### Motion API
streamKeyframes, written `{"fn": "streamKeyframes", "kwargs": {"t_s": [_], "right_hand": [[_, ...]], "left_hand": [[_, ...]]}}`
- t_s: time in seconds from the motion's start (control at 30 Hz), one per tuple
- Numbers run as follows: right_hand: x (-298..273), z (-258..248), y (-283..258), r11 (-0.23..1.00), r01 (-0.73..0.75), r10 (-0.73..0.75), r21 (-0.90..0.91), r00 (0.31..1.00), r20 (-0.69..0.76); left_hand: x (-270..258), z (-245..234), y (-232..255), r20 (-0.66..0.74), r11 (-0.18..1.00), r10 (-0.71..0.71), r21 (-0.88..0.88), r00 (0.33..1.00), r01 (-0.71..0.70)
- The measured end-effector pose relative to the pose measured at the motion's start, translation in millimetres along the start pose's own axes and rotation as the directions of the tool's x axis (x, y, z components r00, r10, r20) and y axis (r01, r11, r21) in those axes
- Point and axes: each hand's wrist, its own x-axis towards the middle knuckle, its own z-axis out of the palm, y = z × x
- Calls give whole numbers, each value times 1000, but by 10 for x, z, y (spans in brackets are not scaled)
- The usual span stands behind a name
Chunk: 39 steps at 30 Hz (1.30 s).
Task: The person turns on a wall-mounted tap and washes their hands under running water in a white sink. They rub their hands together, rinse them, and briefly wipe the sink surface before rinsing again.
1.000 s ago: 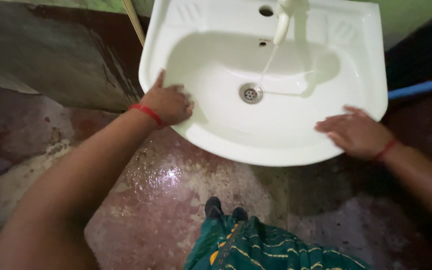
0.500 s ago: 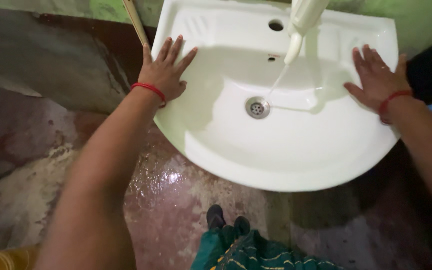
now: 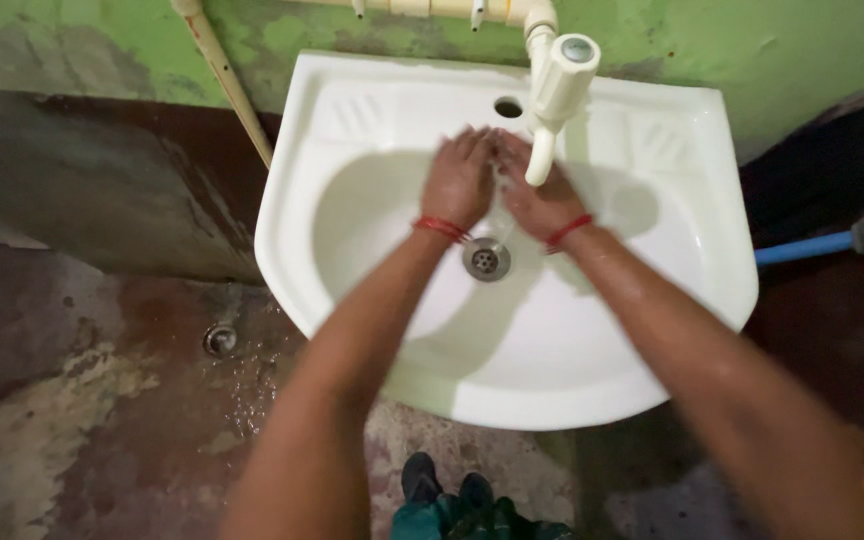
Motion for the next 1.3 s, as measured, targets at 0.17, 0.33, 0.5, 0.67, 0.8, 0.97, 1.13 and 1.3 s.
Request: {"fn": "streamKeyframes", "kwargs": {"t_s": [0.17,0.33,0.5,0.67,0.8,0.97,1.13,1.3], "right_hand": [[180,521,-137,379,-298,751,876,653,-102],[110,525,-58,9,-198,771,980,626,120],[-145,569,-28,576,-241,609,781,764,-213],[-231,328,-149,868,-251,400,428,865,-303],[-111,168,-310,544,-215,615,811,760,-211],[30,56,-410,-102,-31,760,994,643,98],[29,41,-263,-153,-16,671,988,732,116],[-208,285,-171,-275,22,521,961,844,130]], "left_hand": [[-4,259,417,236,143,-706,-876,667,461],[-101,272,584,605,-378,-573,-793,553,477],[-120,440,650,663,-439,-582,-744,471,504],[-13,479,684,713,-511,-525,-701,465,498],[116,401,719,669,-458,-548,-743,502,489],[290,284,801,648,-512,-607,-762,461,397],[289,253,764,659,-618,-523,-730,540,292],[-29,338,680,564,-409,-610,-826,557,388]]}}
